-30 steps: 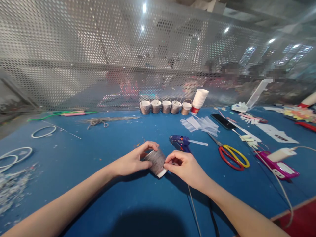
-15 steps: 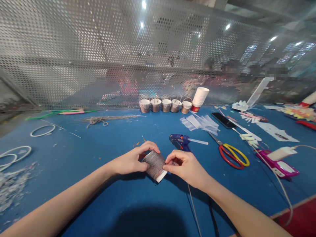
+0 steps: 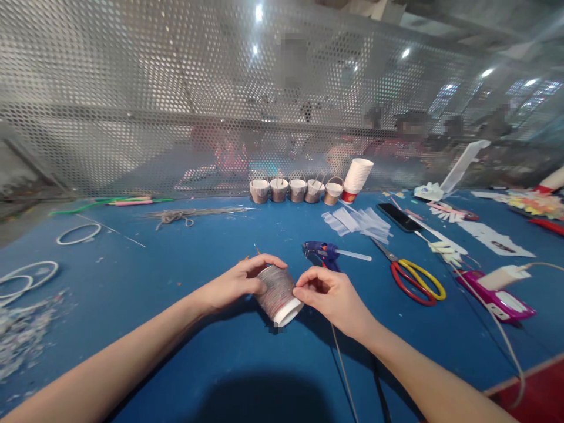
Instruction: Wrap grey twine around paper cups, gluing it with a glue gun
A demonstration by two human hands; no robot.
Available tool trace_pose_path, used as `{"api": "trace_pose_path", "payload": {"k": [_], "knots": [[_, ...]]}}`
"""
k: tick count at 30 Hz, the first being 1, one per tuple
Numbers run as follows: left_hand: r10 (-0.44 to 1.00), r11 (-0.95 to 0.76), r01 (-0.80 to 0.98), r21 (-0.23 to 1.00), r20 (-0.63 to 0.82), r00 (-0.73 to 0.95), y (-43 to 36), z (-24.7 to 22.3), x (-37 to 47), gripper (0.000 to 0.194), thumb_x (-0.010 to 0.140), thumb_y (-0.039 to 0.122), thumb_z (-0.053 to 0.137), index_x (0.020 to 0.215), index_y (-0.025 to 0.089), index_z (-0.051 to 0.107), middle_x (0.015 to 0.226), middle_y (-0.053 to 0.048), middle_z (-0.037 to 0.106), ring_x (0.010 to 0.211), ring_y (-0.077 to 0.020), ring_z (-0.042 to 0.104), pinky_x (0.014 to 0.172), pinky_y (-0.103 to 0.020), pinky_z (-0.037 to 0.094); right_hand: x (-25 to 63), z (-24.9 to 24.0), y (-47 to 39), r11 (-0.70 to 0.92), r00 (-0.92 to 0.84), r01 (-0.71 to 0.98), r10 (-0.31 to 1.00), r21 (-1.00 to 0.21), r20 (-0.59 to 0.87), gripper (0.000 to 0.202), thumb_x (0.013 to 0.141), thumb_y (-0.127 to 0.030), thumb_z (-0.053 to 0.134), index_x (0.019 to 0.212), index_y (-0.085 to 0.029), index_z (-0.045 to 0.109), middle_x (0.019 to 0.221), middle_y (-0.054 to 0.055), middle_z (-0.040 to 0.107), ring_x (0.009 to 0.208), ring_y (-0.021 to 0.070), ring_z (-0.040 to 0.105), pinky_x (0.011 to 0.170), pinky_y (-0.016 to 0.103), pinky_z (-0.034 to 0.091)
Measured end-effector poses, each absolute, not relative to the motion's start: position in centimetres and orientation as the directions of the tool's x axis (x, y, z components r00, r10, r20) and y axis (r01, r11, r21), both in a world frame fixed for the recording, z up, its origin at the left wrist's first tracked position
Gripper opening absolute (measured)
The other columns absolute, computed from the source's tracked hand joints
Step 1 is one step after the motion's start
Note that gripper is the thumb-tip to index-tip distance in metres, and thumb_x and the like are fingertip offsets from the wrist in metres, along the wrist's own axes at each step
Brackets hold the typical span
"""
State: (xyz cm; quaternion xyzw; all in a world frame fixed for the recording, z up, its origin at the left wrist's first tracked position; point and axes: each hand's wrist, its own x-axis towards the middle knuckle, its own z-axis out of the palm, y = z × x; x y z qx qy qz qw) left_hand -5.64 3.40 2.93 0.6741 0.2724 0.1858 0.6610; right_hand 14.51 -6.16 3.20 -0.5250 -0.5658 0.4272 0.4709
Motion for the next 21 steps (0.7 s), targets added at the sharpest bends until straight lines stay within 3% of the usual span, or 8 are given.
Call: {"api": "trace_pose_path", "payload": {"k": [6,9,12,16,18,21], "knots": [[0.666,0.062,-0.012,0.998,-0.032,0.745,3.3,3.2,-5.7,0.049,0.06,0.011,0.055,0.106,0.025,0.062,0.125,-0.006,0.059,0.117,-0.0295,0.05,0.097,-0.046,0.039,15.1,2.4,-5.8,-0.112,-0.146,0.088,0.982,-0.99,-0.124,0.05,0.068,-0.037,0.077,0.109,-0.018,0.055,0.062,-0.007,0.046,0.057,0.0106,0.042,0.056,0.025,0.035],[0.669,-0.007,-0.037,0.999,0.032,0.743,3.0,3.6,-5.6,0.044,0.063,0.013,0.06,0.105,0.025,0.061,0.124,-0.006,0.062,0.116,-0.0283,0.052,0.1,-0.046,0.037,15.0,2.2,-5.8,-0.128,-0.176,0.09,0.974,-0.988,-0.142,0.055,0.066,-0.034,0.079,0.112,-0.018,0.053,0.083,0.0,0.057,0.06,0.0094,0.042,0.057,0.025,0.036],[0.735,-0.039,-0.087,0.995,0.088,0.672,2.5,3.6,-5.1,0.035,0.066,0.019,0.067,0.099,0.025,0.06,0.129,-0.006,0.059,0.117,-0.0281,0.052,0.1,-0.045,0.037,14.6,2.1,-5.9,-0.101,-0.173,0.038,0.979,-0.994,-0.106,0.05,0.067,-0.029,0.076,0.111,-0.019,0.053,0.103,0.004,0.057,0.059,0.0072,0.041,0.057,0.025,0.036],[0.858,-0.039,-0.079,0.996,0.074,0.509,1.4,2.9,-4.2,0.024,0.075,0.033,0.067,0.095,0.024,0.061,0.117,-0.007,0.061,0.113,-0.0271,0.053,0.098,-0.043,0.038,14.1,1.9,-6.0,-0.055,-0.089,-0.009,0.995,-0.998,-0.054,0.05,0.068,-0.024,0.072,0.112,-0.018,0.049,0.074,-0.004,0.051,0.055,0.0082,0.038,0.053,0.024,0.033],[0.853,0.023,-0.105,0.994,0.035,0.521,0.8,2.6,-3.8,0.033,0.077,0.035,0.066,0.107,0.026,0.058,0.112,-0.006,0.061,0.108,-0.0262,0.056,0.095,-0.044,0.041,14.0,1.9,-6.0,-0.049,-0.048,0.003,0.998,-0.999,-0.049,0.05,0.068,-0.022,0.07,0.112,-0.017,0.048,0.063,-0.009,0.043,0.053,0.0089,0.037,0.051,0.024,0.032],[0.8,0.076,-0.188,0.979,0.053,0.598,0.1,2.5,-3.4,0.061,0.068,0.025,0.073,0.122,0.033,0.047,0.123,-0.006,0.055,0.107,-0.0255,0.057,0.091,-0.042,0.044,13.8,2.0,-6.1,-0.024,-0.012,0.047,1.0,-0.999,-0.024,0.049,0.068,-0.021,0.07,0.111,-0.017,0.048,0.062,-0.009,0.042,0.053,0.0089,0.038,0.051,0.023,0.033]]}}
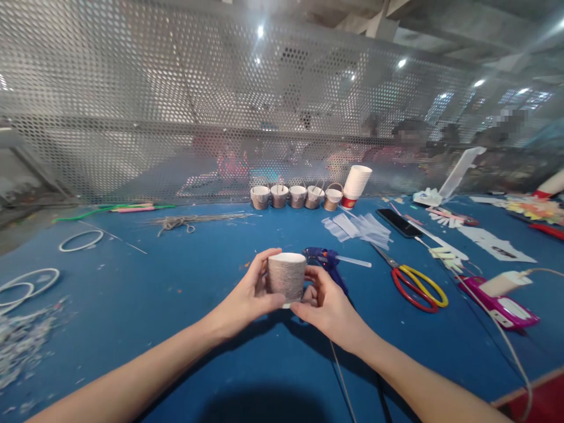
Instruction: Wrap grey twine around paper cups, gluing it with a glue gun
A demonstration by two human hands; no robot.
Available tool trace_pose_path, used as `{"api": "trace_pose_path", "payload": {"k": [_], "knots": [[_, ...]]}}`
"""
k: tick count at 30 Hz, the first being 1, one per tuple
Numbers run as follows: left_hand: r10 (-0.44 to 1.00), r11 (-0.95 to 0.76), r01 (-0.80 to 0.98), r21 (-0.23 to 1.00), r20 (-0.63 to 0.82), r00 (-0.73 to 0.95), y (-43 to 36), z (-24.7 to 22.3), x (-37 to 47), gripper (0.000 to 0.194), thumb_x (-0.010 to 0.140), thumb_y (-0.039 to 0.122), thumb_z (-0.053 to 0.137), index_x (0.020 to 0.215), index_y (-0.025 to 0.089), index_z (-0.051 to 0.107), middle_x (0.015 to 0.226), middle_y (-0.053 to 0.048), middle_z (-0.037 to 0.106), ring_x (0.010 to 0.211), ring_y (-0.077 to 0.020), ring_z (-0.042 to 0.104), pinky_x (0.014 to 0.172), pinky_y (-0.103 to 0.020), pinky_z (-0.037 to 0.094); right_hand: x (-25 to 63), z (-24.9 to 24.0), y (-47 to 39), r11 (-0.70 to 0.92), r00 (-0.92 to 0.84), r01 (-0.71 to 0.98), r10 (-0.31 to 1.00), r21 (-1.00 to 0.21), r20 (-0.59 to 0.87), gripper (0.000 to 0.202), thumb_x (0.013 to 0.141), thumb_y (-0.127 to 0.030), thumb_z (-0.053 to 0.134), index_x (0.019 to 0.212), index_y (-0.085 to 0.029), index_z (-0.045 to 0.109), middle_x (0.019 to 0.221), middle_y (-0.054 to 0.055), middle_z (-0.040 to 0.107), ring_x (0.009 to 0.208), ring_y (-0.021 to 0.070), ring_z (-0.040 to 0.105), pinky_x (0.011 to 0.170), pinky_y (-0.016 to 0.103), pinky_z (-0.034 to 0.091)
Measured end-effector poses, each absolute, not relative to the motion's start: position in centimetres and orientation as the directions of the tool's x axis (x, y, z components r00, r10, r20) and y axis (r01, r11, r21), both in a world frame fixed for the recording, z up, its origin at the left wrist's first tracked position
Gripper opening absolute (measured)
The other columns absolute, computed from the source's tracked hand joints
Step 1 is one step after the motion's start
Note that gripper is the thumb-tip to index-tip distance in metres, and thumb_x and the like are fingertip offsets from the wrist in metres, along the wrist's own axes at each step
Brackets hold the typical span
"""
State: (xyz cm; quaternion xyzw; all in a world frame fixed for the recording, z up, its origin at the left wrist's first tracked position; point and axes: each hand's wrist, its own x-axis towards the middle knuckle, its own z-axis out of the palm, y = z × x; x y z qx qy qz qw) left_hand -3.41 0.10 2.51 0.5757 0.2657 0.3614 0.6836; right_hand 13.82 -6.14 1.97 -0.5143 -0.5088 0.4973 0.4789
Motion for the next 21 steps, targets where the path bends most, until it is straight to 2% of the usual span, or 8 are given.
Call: {"api": "trace_pose_path", "payload": {"k": [3,9,12,15,18,21], "knots": [[0.788,0.047,-0.187,0.981,0.079,0.611,-0.2,2.8,-3.2,0.075,0.062,0.014,0.075,0.124,0.034,0.04,0.124,-0.007,0.052,0.105,-0.023,0.059,0.092,-0.039,0.044,13.8,1.9,-6.2,0.016,0.001,0.105,1.0,-0.994,0.017,0.049,0.069,-0.022,0.071,0.112,-0.018,0.049,0.065,-0.008,0.044,0.056,0.0094,0.041,0.053,0.023,0.035],[0.847,0.06,-0.198,0.978,0.055,0.529,0.2,2.5,-3.1,0.073,0.058,0.01,0.073,0.119,0.03,0.039,0.109,-0.004,0.056,0.092,-0.0208,0.061,0.081,-0.036,0.048,14.0,1.9,-6.3,-0.001,0.061,0.337,0.998,-0.942,0.021,0.05,0.069,-0.027,0.074,0.112,-0.019,0.05,0.059,-0.009,0.042,0.053,0.0108,0.043,0.051,0.024,0.038],[0.859,0.08,-0.249,0.965,0.06,0.509,0.7,1.8,-3.1,0.073,0.057,0.012,0.074,0.118,0.03,0.039,0.107,-0.004,0.057,0.092,-0.021,0.061,0.078,-0.035,0.049,14.2,2.1,-6.5,0.156,0.084,0.495,0.971,-0.855,0.226,0.027,0.071,-0.024,0.071,0.094,-0.02,0.056,0.068,-0.005,0.05,0.053,0.01,0.042,0.052,0.024,0.038],[0.862,0.107,-0.29,0.951,0.057,0.504,0.8,1.3,-3.1,0.071,0.057,0.012,0.075,0.116,0.031,0.041,0.106,-0.003,0.058,0.092,-0.0199,0.06,0.08,-0.035,0.048,14.3,2.1,-6.7,0.383,-0.003,0.542,0.891,-0.748,0.453,0.002,0.079,-0.018,0.062,0.079,-0.02,0.061,0.079,0.0,0.058,0.058,0.0105,0.048,0.056,0.025,0.041],[0.858,0.13,-0.299,0.945,0.045,0.512,0.7,1.1,-3.0,0.069,0.057,0.013,0.078,0.114,0.031,0.043,0.106,-0.002,0.057,0.093,-0.0193,0.058,0.082,-0.035,0.046,14.2,2.0,-6.8,0.463,-0.039,0.532,0.85,-0.709,0.526,0.013,0.084,-0.015,0.056,0.074,-0.019,0.064,0.073,0.0,0.058,0.063,0.012,0.054,0.059,0.024,0.043],[0.851,0.152,-0.291,0.944,0.025,0.524,0.6,0.9,-2.9,0.067,0.057,0.014,0.078,0.112,0.03,0.043,0.106,-0.002,0.057,0.095,-0.0198,0.058,0.084,-0.037,0.045,14.0,1.9,-6.7,0.451,-0.009,0.555,0.843,-0.699,0.537,0.014,0.083,-0.015,0.056,0.072,-0.019,0.063,0.069,0.0,0.057,0.06,0.0116,0.052,0.058,0.024,0.044]]}}
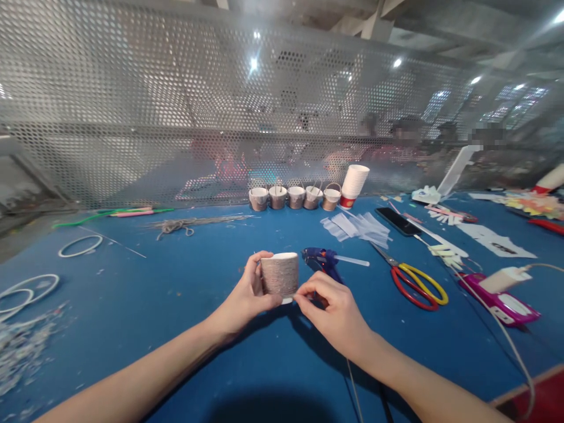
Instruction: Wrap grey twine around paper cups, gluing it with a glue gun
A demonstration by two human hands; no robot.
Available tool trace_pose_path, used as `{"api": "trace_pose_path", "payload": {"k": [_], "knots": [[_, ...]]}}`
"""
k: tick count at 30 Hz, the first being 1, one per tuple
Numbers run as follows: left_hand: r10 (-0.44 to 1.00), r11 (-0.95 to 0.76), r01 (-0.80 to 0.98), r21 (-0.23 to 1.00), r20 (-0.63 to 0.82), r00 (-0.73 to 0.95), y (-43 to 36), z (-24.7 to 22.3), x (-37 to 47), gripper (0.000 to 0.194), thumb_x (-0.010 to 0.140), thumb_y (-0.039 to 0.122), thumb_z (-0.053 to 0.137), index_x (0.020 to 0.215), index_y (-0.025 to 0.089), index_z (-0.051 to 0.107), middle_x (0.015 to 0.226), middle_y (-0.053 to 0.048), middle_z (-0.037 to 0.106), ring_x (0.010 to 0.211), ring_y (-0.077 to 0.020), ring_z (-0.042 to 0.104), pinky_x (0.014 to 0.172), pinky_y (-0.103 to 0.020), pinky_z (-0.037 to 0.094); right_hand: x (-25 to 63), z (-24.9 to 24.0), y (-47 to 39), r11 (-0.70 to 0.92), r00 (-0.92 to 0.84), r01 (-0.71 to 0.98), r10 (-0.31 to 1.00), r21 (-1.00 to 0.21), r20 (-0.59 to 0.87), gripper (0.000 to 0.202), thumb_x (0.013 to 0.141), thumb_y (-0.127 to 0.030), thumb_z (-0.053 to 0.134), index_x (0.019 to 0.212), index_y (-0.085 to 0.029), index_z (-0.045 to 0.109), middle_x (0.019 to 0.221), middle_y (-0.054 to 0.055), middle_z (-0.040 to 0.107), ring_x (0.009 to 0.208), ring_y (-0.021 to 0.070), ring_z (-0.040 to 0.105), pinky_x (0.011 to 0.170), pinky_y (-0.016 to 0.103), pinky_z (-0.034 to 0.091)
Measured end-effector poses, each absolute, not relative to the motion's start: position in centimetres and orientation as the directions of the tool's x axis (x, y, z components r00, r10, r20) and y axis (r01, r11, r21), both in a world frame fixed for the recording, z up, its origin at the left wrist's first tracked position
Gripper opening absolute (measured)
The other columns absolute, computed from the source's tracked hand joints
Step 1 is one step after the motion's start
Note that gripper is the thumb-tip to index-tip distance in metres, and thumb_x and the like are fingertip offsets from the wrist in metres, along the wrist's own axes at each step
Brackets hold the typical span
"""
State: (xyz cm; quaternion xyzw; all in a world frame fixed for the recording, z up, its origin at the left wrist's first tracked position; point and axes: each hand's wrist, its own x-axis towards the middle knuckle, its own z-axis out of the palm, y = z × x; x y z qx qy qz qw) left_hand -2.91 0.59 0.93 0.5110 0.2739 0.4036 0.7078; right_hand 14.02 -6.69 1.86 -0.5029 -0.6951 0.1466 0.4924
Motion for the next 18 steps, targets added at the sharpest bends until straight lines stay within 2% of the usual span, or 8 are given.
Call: {"api": "trace_pose_path", "payload": {"k": [3,7,10,14,18], "knots": [[0.848,0.172,-0.304,0.937,0.016,0.53,0.58,0.75,-2.84,0.068,0.057,0.012,0.077,0.112,0.03,0.042,0.104,-0.002,0.057,0.093,-0.0199,0.059,0.082,-0.036,0.045,13.81,1.87,-6.47,0.385,0.046,0.54,0.874,-0.749,0.483,0.014,0.08,-0.017,0.057,0.066,-0.019,0.059,0.065,-0.001,0.054,0.057,0.0109,0.049,0.054,0.023,0.042],[0.852,0.182,-0.341,0.922,0.026,0.524,0.28,0.83,-2.69,0.068,0.055,0.008,0.073,0.11,0.031,0.041,0.1,0.001,0.057,0.088,-0.0175,0.059,0.08,-0.033,0.046,13.51,2.32,-6.27,0.247,0.087,0.403,0.948,-0.881,0.305,0.016,0.075,-0.023,0.059,0.061,-0.019,0.054,0.06,-0.004,0.05,0.051,0.0093,0.044,0.048,0.021,0.038],[0.858,0.189,-0.345,0.92,0.016,0.513,-0.14,1.13,-2.61,0.069,0.055,0.006,0.072,0.112,0.031,0.042,0.103,0.001,0.055,0.089,-0.0161,0.058,0.08,-0.032,0.045,13.35,2.63,-6.32,0.172,0.085,0.332,0.974,-0.927,0.211,0.015,0.074,-0.026,0.06,0.063,-0.019,0.053,0.06,-0.004,0.049,0.052,0.0098,0.044,0.05,0.021,0.038],[0.853,0.205,-0.352,0.913,0.009,0.522,-0.36,1.21,-2.57,0.072,0.054,0.01,0.074,0.115,0.03,0.042,0.106,-0.001,0.055,0.092,-0.017,0.057,0.083,-0.033,0.044,13.19,2.59,-6.47,0.16,0.071,0.325,0.979,-0.932,0.193,0.016,0.075,-0.025,0.06,0.062,-0.019,0.052,0.061,-0.003,0.048,0.055,0.0104,0.045,0.051,0.023,0.037],[0.871,0.186,-0.286,0.94,-0.024,0.49,-0.06,0.86,-2.53,0.072,0.052,0.008,0.075,0.113,0.029,0.043,0.103,-0.001,0.058,0.092,-0.0171,0.057,0.083,-0.032,0.045,13.16,2.38,-6.49,0.195,0.052,0.342,0.973,-0.919,0.226,0.017,0.077,-0.025,0.06,0.063,-0.019,0.053,0.064,-0.003,0.048,0.056,0.0108,0.046,0.052,0.023,0.038]]}}
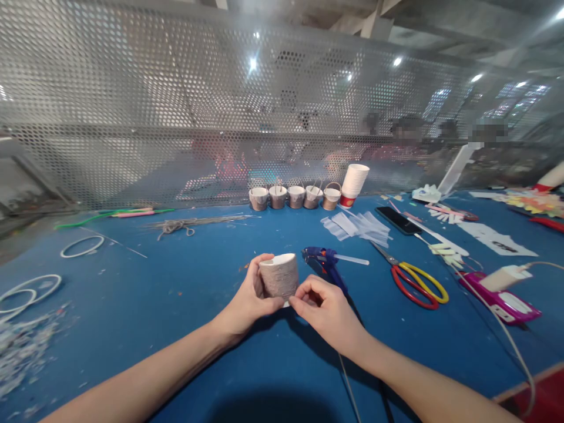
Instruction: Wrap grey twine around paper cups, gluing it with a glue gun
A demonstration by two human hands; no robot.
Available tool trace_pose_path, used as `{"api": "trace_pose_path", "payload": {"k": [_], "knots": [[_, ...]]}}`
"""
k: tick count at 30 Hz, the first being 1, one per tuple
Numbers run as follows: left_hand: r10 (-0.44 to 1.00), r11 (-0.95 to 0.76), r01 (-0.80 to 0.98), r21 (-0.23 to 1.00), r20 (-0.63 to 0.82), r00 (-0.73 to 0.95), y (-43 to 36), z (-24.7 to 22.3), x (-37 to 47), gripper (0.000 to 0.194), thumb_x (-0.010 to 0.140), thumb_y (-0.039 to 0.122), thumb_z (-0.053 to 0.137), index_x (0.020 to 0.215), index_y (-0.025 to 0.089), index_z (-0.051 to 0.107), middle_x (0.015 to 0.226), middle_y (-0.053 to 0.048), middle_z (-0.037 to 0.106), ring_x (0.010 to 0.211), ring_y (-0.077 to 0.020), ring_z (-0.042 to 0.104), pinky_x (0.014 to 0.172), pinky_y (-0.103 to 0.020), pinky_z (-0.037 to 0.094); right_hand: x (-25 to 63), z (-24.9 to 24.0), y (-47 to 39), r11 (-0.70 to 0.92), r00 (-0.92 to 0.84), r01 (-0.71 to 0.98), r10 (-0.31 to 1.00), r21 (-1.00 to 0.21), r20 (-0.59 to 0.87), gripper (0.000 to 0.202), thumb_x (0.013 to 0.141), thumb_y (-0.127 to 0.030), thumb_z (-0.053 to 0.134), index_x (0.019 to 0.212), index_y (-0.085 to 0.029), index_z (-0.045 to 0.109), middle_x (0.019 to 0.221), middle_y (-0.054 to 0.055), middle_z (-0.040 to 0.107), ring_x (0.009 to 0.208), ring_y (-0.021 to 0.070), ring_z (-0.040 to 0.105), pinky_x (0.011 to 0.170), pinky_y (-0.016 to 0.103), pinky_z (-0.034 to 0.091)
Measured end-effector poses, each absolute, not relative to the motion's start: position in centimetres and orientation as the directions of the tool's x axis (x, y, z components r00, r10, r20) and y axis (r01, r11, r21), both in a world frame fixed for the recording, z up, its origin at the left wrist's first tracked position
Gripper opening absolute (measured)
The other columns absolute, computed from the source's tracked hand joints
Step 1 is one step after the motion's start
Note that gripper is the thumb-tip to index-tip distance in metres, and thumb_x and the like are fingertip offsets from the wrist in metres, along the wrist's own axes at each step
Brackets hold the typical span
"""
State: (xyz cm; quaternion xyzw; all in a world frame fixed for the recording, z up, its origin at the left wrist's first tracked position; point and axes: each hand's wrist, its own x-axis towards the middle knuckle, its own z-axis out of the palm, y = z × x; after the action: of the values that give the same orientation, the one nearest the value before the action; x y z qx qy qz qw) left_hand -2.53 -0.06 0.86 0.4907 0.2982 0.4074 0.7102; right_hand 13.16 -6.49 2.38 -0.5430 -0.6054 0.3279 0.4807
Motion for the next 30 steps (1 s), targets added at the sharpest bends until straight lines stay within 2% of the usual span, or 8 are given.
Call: {"api": "trace_pose_path", "payload": {"k": [8,14,17,20,23,25,28,30], "knots": [[0.905,0.151,-0.344,0.927,0.011,0.425,0.1,1.3,-2.6,0.072,0.055,0.012,0.077,0.113,0.031,0.041,0.1,0.001,0.059,0.088,-0.0174,0.059,0.08,-0.032,0.046,13.7,2.7,-6.6,0.266,0.043,0.404,0.95,-0.876,0.308,0.008,0.075,-0.018,0.058,0.067,-0.019,0.059,0.068,-0.001,0.051,0.058,0.0112,0.048,0.052,0.023,0.039],[0.923,0.101,-0.361,0.927,0.048,0.381,0.3,0.8,-2.5,0.056,0.06,0.013,0.078,0.106,0.027,0.05,0.098,0.002,0.059,0.095,-0.0167,0.057,0.085,-0.031,0.044,13.1,3.1,-7.5,0.275,-0.048,0.393,0.959,-0.877,0.279,0.012,0.078,-0.015,0.057,0.068,-0.018,0.062,0.067,-0.001,0.055,0.056,0.0103,0.049,0.052,0.022,0.042],[0.935,0.094,-0.364,0.927,0.044,0.352,0.6,0.6,-2.4,0.054,0.061,0.015,0.079,0.105,0.027,0.049,0.096,0.002,0.06,0.093,-0.0157,0.057,0.084,-0.029,0.044,13.0,4.0,-9.0,0.363,-0.259,0.39,0.925,-0.846,0.277,0.007,0.081,-0.019,0.063,0.084,-0.019,0.069,0.078,0.002,0.063,0.066,0.0134,0.057,0.064,0.025,0.049],[0.956,0.075,-0.373,0.925,0.04,0.29,1.0,1.3,-2.6,0.056,0.06,0.017,0.079,0.105,0.027,0.048,0.093,0.003,0.06,0.09,-0.0161,0.057,0.082,-0.029,0.044,13.7,4.3,-10.6,0.359,-0.359,0.416,0.909,-0.836,0.211,0.025,0.081,-0.024,0.067,0.106,-0.022,0.067,0.107,0.008,0.066,0.087,0.0191,0.063,0.081,0.032,0.052],[0.976,0.042,-0.43,0.902,0.055,0.209,1.5,2.8,-2.9,0.057,0.058,0.016,0.078,0.105,0.028,0.048,0.096,0.003,0.061,0.089,-0.0151,0.058,0.081,-0.028,0.044,14.4,3.2,-11.8,0.195,-0.128,0.378,0.979,-0.905,0.157,0.047,0.08,-0.025,0.068,0.125,-0.025,0.055,0.143,0.012,0.044,0.116,0.0247,0.055,0.094,0.038,0.049],[0.98,0.015,-0.47,0.883,0.079,0.181,1.9,3.9,-3.0,0.056,0.058,0.015,0.078,0.104,0.028,0.049,0.093,0.003,0.062,0.085,-0.0139,0.058,0.078,-0.027,0.044,14.6,2.1,-12.6,0.034,-0.052,0.227,0.998,-0.973,0.023,0.064,0.077,-0.03,0.072,0.134,-0.026,0.045,0.149,0.013,0.035,0.126,0.0264,0.047,0.1,0.041,0.043],[0.988,-0.027,-0.526,0.85,0.104,0.116,2.6,5.5,-3.3,0.052,0.055,0.014,0.079,0.097,0.028,0.052,0.089,0.004,0.063,0.082,-0.014,0.058,0.075,-0.028,0.044,14.4,1.2,-14.3,-0.38,-0.349,-0.11,0.88,-0.918,-0.322,0.076,0.066,-0.04,0.081,0.132,-0.025,0.047,0.122,0.013,0.061,0.103,0.0235,0.064,0.09,0.038,0.048],[0.991,-0.071,-0.564,0.823,0.123,0.055,3.3,6.6,-3.6,0.051,0.054,0.013,0.078,0.094,0.028,0.052,0.089,0.004,0.062,0.081,-0.014,0.056,0.074,-0.028,0.044,14.7,1.8,-15.8,-0.578,-0.531,-0.169,0.736,-0.798,-0.42,0.066,0.062,-0.039,0.084,0.12,-0.022,0.057,0.094,0.006,0.069,0.083,0.0165,0.068,0.079,0.028,0.049]]}}
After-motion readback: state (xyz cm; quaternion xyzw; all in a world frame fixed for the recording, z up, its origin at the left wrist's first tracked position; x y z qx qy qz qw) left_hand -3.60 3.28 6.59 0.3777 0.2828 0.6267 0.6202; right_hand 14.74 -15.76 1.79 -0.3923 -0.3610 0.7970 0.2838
